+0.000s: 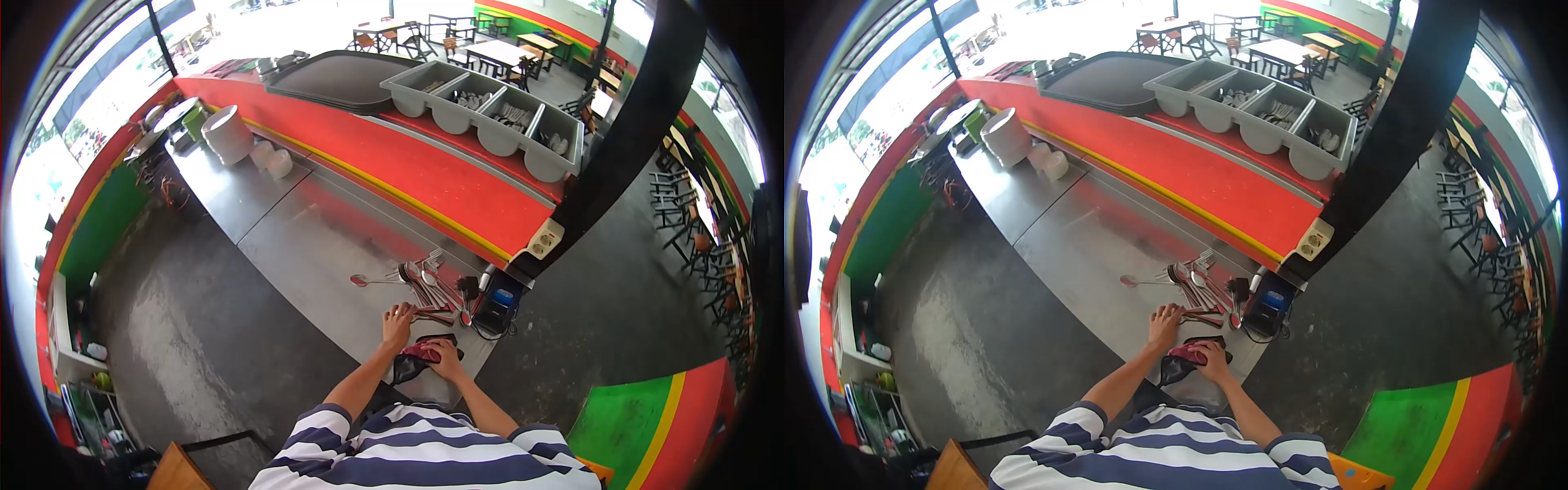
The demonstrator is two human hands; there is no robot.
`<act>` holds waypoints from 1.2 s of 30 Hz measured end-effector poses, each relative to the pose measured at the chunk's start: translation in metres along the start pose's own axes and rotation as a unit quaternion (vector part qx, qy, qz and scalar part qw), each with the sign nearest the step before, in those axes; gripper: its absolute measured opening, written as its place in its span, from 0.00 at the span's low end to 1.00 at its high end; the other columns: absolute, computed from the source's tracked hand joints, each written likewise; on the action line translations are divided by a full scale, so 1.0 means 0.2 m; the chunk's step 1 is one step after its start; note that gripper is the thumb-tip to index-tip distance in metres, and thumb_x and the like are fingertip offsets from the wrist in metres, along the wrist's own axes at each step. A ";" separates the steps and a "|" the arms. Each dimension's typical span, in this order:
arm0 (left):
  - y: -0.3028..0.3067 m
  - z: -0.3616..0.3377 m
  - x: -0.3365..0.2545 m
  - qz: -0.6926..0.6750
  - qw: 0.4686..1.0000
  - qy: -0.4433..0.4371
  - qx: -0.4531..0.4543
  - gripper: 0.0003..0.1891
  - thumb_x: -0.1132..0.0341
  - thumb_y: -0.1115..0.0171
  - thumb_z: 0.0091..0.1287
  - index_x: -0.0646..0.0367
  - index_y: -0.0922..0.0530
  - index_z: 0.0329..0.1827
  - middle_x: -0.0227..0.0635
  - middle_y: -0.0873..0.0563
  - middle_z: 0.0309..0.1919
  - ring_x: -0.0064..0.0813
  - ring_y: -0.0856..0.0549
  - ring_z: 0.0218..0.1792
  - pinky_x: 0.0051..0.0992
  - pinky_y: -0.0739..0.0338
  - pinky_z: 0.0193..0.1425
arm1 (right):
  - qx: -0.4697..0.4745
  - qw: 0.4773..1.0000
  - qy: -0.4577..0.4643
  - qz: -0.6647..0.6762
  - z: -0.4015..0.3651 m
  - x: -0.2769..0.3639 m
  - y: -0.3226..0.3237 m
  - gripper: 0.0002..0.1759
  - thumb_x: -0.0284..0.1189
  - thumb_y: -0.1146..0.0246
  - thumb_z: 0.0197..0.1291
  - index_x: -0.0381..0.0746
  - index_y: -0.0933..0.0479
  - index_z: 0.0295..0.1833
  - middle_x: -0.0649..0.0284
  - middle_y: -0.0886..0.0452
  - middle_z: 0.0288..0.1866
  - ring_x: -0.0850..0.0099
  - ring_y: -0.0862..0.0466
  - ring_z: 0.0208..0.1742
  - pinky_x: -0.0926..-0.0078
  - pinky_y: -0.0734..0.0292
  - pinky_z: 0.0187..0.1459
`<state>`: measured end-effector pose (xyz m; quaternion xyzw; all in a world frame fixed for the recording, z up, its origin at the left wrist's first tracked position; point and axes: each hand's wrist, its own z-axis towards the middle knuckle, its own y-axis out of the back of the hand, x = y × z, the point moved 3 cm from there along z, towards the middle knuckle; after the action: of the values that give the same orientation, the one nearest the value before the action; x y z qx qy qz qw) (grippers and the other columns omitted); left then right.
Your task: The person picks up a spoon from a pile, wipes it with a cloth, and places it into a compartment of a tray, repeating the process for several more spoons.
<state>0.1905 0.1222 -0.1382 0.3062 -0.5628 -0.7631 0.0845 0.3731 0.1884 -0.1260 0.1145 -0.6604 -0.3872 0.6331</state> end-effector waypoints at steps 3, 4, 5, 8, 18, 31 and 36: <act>0.02 -0.08 -0.03 -0.029 0.999 0.030 -0.012 0.21 0.68 0.40 0.65 0.45 0.22 0.62 0.28 0.22 0.54 0.36 0.24 0.56 0.39 0.31 0.55 | -0.045 0.999 0.010 0.012 0.00 -0.04 0.01 0.28 0.24 0.26 0.38 0.47 0.18 0.52 0.61 0.20 0.55 0.57 0.25 0.62 0.60 0.34 0.64; 0.03 -0.10 -0.04 -0.038 0.998 0.038 -0.013 0.19 0.67 0.40 0.65 0.45 0.21 0.61 0.28 0.22 0.52 0.36 0.24 0.55 0.38 0.31 0.54 | -0.063 0.998 0.009 0.017 -0.01 -0.03 -0.01 0.27 0.23 0.26 0.39 0.46 0.18 0.51 0.61 0.19 0.54 0.57 0.24 0.61 0.60 0.33 0.63; 0.05 -0.13 -0.04 -0.045 0.998 0.043 -0.014 0.18 0.66 0.40 0.66 0.45 0.20 0.59 0.27 0.21 0.51 0.36 0.23 0.54 0.37 0.30 0.54 | -0.071 0.997 0.013 0.026 -0.03 -0.01 -0.03 0.27 0.22 0.26 0.39 0.46 0.18 0.51 0.61 0.19 0.53 0.57 0.24 0.61 0.60 0.32 0.63; 0.06 -0.17 -0.04 -0.090 0.993 0.064 -0.031 0.15 0.65 0.40 0.67 0.45 0.17 0.55 0.28 0.20 0.50 0.35 0.21 0.53 0.36 0.29 0.52 | -0.094 0.994 0.026 0.047 -0.02 -0.04 0.00 0.26 0.22 0.27 0.39 0.44 0.18 0.51 0.61 0.18 0.53 0.57 0.22 0.58 0.61 0.32 0.63; 0.18 -0.15 0.07 -0.284 0.940 0.113 -0.152 0.09 0.63 0.36 0.67 0.58 0.14 0.43 0.38 0.11 0.33 0.37 0.12 0.34 0.34 0.21 0.39 | -0.162 0.967 -0.085 0.180 0.03 -0.06 0.06 0.21 0.25 0.29 0.51 0.37 0.20 0.53 0.56 0.16 0.48 0.62 0.18 0.51 0.69 0.26 0.55; 0.45 -0.12 -0.17 -0.444 0.890 0.087 -0.061 0.16 0.57 0.31 0.67 0.65 0.16 0.35 0.37 0.16 0.22 0.21 0.20 0.23 0.26 0.28 0.28 | -0.163 0.953 -0.037 0.253 0.06 0.41 0.34 0.28 0.30 0.29 0.56 0.33 0.25 0.62 0.56 0.18 0.53 0.68 0.19 0.55 0.72 0.28 0.60; 0.52 -0.19 -0.32 -0.403 0.910 0.089 -0.040 0.16 0.57 0.32 0.67 0.64 0.16 0.32 0.37 0.20 0.18 0.22 0.25 0.19 0.30 0.33 0.24 | -0.057 0.939 -0.137 0.311 0.00 0.31 0.17 0.25 0.35 0.28 0.57 0.33 0.23 0.56 0.62 0.16 0.43 0.75 0.18 0.43 0.76 0.23 0.49</act>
<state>0.2404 0.0860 -0.0259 0.5697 -0.3507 -0.7240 -0.1681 0.3733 0.1714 -0.0581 -0.1868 -0.7202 -0.2196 0.6310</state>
